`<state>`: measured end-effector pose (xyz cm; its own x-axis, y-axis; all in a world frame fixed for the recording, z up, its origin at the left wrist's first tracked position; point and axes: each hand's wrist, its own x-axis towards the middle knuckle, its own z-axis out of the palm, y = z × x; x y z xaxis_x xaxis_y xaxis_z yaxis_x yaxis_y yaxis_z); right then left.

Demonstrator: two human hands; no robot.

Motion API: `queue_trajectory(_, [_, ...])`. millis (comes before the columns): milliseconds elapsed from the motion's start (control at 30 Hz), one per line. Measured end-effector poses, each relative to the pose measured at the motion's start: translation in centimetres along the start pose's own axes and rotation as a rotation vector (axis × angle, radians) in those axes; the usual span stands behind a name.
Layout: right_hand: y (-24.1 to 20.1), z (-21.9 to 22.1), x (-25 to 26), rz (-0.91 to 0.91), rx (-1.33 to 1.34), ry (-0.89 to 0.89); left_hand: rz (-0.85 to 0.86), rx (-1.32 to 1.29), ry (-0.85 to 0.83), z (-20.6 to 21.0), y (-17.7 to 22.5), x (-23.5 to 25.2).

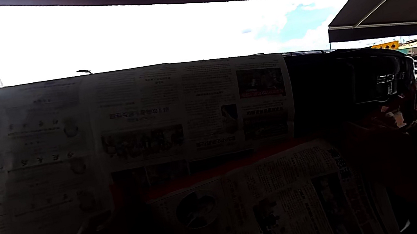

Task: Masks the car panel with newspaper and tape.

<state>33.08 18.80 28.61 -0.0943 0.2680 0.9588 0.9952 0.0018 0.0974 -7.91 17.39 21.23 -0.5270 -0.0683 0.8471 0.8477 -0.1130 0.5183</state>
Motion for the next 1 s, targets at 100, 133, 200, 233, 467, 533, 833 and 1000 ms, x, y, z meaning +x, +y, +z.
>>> queue_trajectory(100, [0.2, 0.3, 0.0, -0.004, 0.003, 0.005, 0.181, 0.079, -0.107, 0.4, 1.2, -2.7])
queue_trajectory(133, [0.2, 0.3, 0.0, -0.004, 0.007, 0.007, 0.248, 0.083, -0.164, 0.5, 1.8, -3.6])
queue_trajectory(200, [0.2, 0.2, -0.1, -0.008, 0.016, 0.012, 0.37, 0.04, -0.269, 0.9, 3.1, -5.2])
queue_trajectory(233, [0.3, 0.3, -0.1, -0.013, 0.018, 0.021, 0.431, 0.015, -0.313, 1.2, 3.8, -5.7])
queue_trajectory(467, [0.7, -0.1, -0.1, -0.034, 0.031, 0.029, 0.745, -0.11, -0.376, 3.4, 8.6, -7.5])
queue_trajectory(533, [0.8, -0.2, 0.0, -0.024, 0.034, 0.024, 0.829, -0.152, -0.426, 4.1, 9.4, -7.7])
queue_trajectory(833, [0.3, -0.5, 0.7, -0.022, -0.006, -0.026, 0.985, -0.247, -0.475, 5.8, 12.6, -8.4])
queue_trajectory(1000, [0.0, -0.5, 0.9, -0.045, -0.06, -0.019, 1.068, -0.265, -0.55, 5.3, 14.6, -7.9])
